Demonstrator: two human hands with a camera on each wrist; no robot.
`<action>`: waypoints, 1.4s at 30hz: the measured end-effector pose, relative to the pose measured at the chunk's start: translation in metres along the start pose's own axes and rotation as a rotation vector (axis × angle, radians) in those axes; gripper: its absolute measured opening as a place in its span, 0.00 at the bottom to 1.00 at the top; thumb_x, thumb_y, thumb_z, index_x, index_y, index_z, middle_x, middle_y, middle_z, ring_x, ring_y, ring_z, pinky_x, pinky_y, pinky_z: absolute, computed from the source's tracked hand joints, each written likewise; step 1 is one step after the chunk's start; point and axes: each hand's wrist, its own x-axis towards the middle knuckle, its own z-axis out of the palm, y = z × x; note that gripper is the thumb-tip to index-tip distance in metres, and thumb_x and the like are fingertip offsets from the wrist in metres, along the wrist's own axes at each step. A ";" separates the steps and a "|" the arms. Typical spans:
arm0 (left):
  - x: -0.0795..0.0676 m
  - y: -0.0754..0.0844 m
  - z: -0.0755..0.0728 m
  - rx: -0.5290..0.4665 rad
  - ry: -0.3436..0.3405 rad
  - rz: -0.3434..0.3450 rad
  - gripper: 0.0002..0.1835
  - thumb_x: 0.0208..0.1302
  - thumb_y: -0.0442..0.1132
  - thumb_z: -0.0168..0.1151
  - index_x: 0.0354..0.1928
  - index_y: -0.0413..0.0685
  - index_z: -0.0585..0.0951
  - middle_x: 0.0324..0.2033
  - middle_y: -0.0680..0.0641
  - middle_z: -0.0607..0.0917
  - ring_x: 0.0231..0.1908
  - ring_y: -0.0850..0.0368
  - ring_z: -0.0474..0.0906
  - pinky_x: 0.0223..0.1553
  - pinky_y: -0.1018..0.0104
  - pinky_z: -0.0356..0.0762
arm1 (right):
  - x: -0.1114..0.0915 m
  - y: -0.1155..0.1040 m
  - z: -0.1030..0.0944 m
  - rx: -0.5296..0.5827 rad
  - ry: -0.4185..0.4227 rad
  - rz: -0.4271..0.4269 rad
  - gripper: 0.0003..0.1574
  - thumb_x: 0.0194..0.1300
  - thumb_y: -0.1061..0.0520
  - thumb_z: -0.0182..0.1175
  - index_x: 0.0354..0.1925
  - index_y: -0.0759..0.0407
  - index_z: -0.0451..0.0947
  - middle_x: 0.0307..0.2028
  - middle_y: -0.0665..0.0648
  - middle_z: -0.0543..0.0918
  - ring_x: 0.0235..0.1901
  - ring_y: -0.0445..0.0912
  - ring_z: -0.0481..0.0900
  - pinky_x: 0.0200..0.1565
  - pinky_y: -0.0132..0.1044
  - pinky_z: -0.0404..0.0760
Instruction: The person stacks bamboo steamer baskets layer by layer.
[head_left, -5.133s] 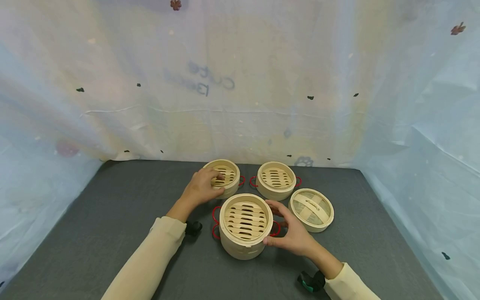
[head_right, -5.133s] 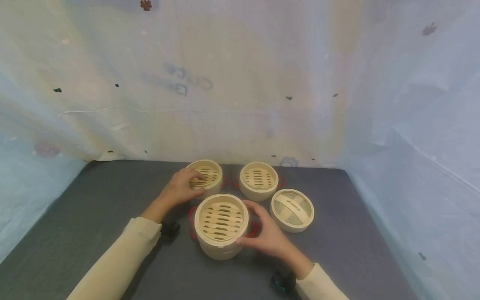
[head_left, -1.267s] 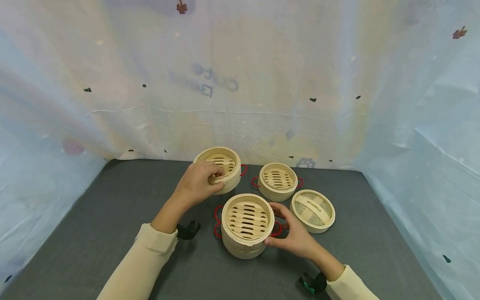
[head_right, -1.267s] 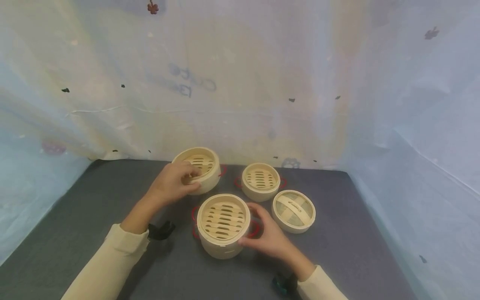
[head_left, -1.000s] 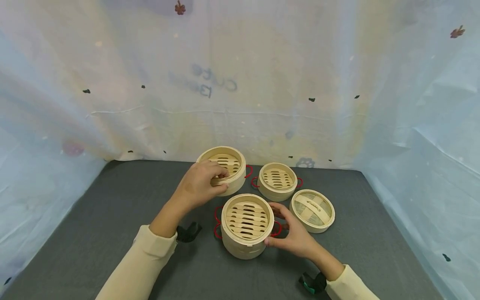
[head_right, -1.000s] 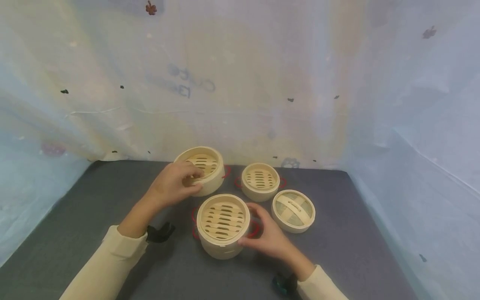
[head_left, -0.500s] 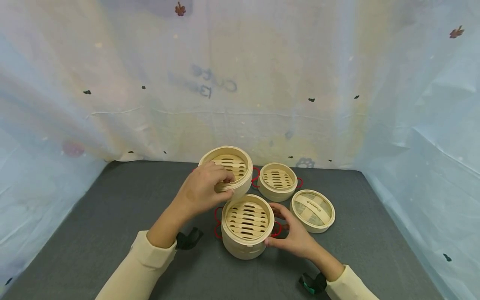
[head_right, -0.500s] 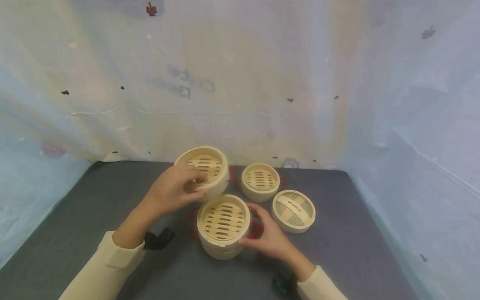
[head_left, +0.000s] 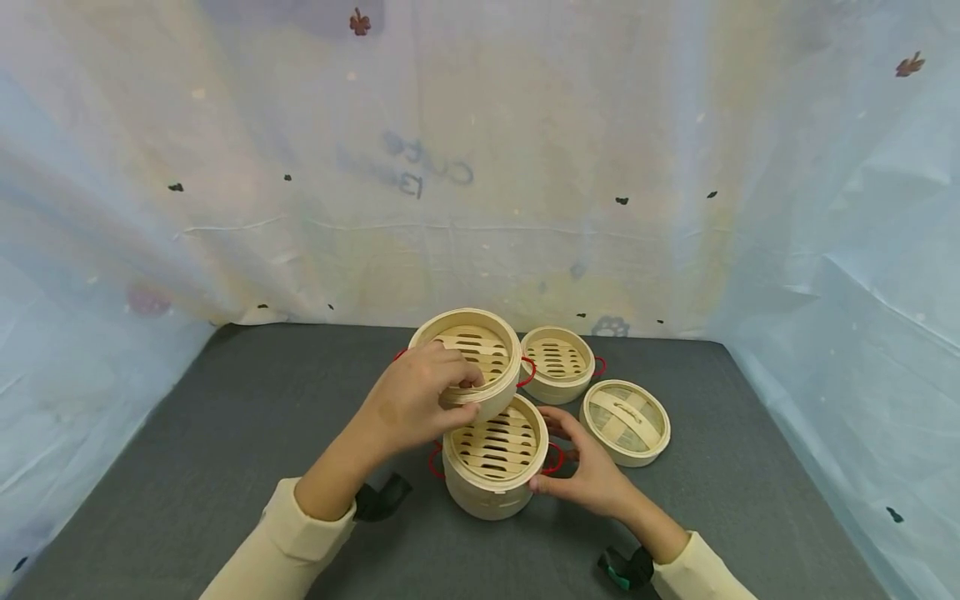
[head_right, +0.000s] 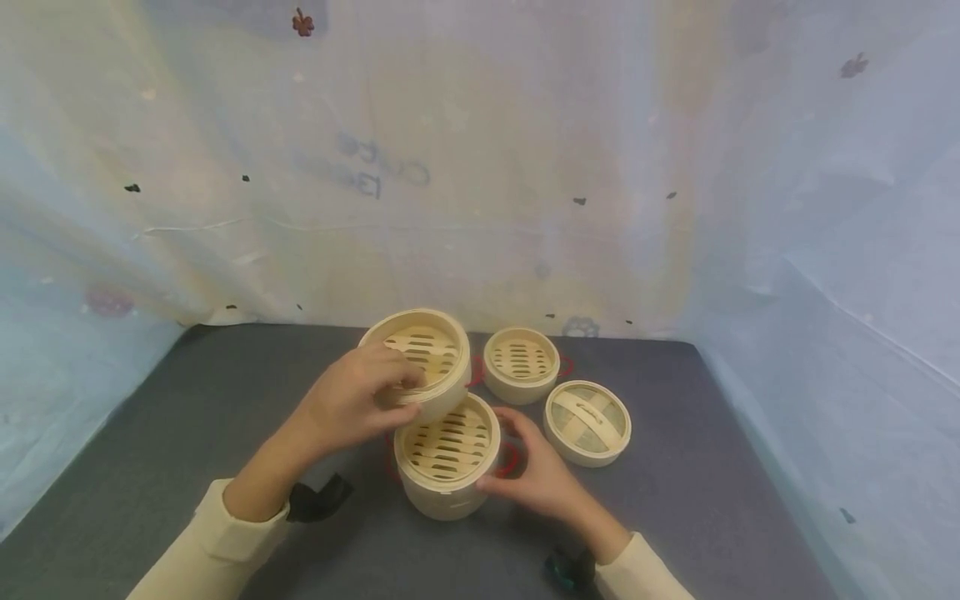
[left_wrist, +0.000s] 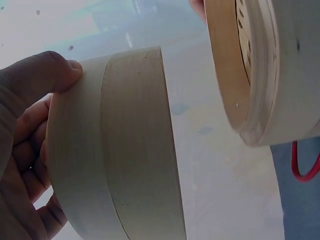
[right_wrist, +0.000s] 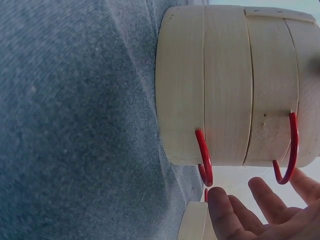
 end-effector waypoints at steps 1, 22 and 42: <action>0.000 0.001 0.001 -0.005 -0.004 0.003 0.09 0.48 0.39 0.72 0.34 0.52 0.84 0.30 0.57 0.84 0.35 0.61 0.76 0.40 0.66 0.74 | 0.000 0.000 0.000 0.001 -0.001 -0.001 0.53 0.52 0.54 0.73 0.71 0.47 0.57 0.65 0.59 0.69 0.63 0.62 0.68 0.46 0.55 0.75; -0.004 0.015 0.014 -0.034 0.020 0.082 0.10 0.45 0.39 0.73 0.32 0.52 0.84 0.29 0.58 0.84 0.32 0.62 0.76 0.41 0.66 0.74 | -0.001 0.001 -0.001 -0.004 -0.004 0.029 0.53 0.52 0.52 0.73 0.70 0.43 0.56 0.64 0.58 0.69 0.63 0.61 0.67 0.47 0.53 0.76; -0.011 0.032 0.022 -0.044 0.025 0.124 0.11 0.45 0.41 0.73 0.32 0.52 0.84 0.30 0.57 0.85 0.34 0.62 0.78 0.45 0.66 0.74 | -0.002 0.002 -0.001 -0.016 0.007 -0.007 0.55 0.52 0.53 0.73 0.72 0.44 0.55 0.63 0.56 0.68 0.59 0.55 0.70 0.47 0.51 0.79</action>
